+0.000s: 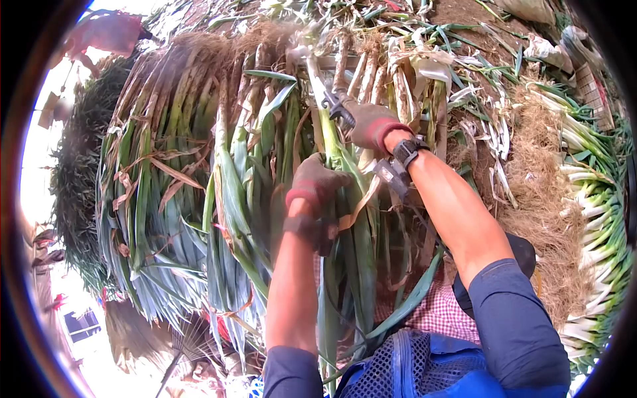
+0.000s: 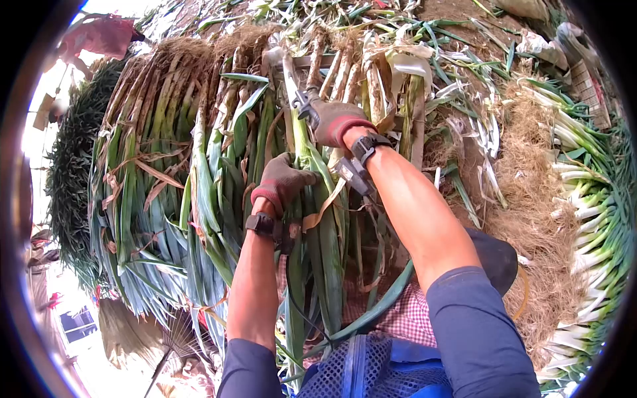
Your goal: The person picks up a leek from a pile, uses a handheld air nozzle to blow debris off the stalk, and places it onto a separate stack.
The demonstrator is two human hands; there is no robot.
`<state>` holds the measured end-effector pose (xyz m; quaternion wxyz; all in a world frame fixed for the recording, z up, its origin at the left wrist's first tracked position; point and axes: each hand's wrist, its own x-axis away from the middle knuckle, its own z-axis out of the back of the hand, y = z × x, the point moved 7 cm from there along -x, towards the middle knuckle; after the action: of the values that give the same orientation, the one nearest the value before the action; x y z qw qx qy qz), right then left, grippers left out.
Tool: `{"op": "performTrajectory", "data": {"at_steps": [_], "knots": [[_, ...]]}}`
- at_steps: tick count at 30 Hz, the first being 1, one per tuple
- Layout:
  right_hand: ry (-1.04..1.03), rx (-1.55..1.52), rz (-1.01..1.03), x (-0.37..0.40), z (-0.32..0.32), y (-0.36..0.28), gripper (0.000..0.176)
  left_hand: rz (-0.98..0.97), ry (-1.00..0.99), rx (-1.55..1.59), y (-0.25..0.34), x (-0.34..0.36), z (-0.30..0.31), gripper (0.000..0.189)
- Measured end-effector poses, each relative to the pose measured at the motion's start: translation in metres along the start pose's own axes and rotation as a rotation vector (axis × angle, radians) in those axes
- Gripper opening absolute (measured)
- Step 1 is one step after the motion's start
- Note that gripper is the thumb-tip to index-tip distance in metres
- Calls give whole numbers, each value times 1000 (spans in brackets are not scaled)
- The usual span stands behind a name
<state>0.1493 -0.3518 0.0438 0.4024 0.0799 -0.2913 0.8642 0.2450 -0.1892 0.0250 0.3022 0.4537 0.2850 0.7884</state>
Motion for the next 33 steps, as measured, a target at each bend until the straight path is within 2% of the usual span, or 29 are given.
{"op": "performTrajectory", "data": {"at_steps": [2, 4, 5, 9, 10, 11, 13, 15, 17, 19, 20, 23, 24, 25, 28, 31, 32, 33], "knots": [[-38, -43, -18, 13, 6, 0, 85, -16, 8, 29, -2, 2, 3, 51], [-67, -45, -40, 33, -1, 10, 85, 58, -178, 138, -7, 9, -9, 47], [-80, 8, -28, 48, -1, 11, 86, 47, -182, 139, -4, 16, -11, 47], [-236, -188, -57, 148, -6, 19, 93, -2, -171, 234, -18, 34, -14, 40], [-232, -45, -10, 173, -4, 17, 94, -9, -165, 202, -12, 45, -12, 39], [-199, -50, 62, 193, -18, 32, 98, -18, -157, 171, -3, 58, -9, 39], [57, -77, 356, 236, -44, 57, 102, 11, -164, 146, 6, 81, -8, 39], [-251, -114, 141, 291, -27, 50, 105, 39, -177, 116, 12, 99, -16, 39], [-185, -138, 148, 326, -28, 57, 105, 63, -240, 220, 12, 116, -29, 40], [-82, -149, 5, 355, -15, 66, 106, 44, -261, 230, 11, 122, -45, 41], [-60, -177, 69, 367, -15, 64, 106, 5, -230, 95, 14, 124, -50, 42], [-118, -172, -1, 390, -16, 68, 107, -74, -163, -186, 22, 132, -66, 45], [-18, -163, -15, 392, -16, 77, 105, -40, -175, -187, 17, 131, -74, 42], [-16, -161, -15, 396, -13, 81, 105, -5, -187, -188, 18, 134, -80, 40], [-69, -215, 106, 404, -13, 76, 106, -2, -190, -228, 22, 144, -98, 34], [-29, -180, 10, 396, -5, 81, 107, -105, -173, -363, 40, 149, -121, 44], [28, -153, -17, 386, -5, 91, 107, -232, -124, -494, 49, 151, -132, 53], [29, -151, -17, 379, -6, 95, 107, -270, -140, -559, 50, 149, -147, 55]]}}
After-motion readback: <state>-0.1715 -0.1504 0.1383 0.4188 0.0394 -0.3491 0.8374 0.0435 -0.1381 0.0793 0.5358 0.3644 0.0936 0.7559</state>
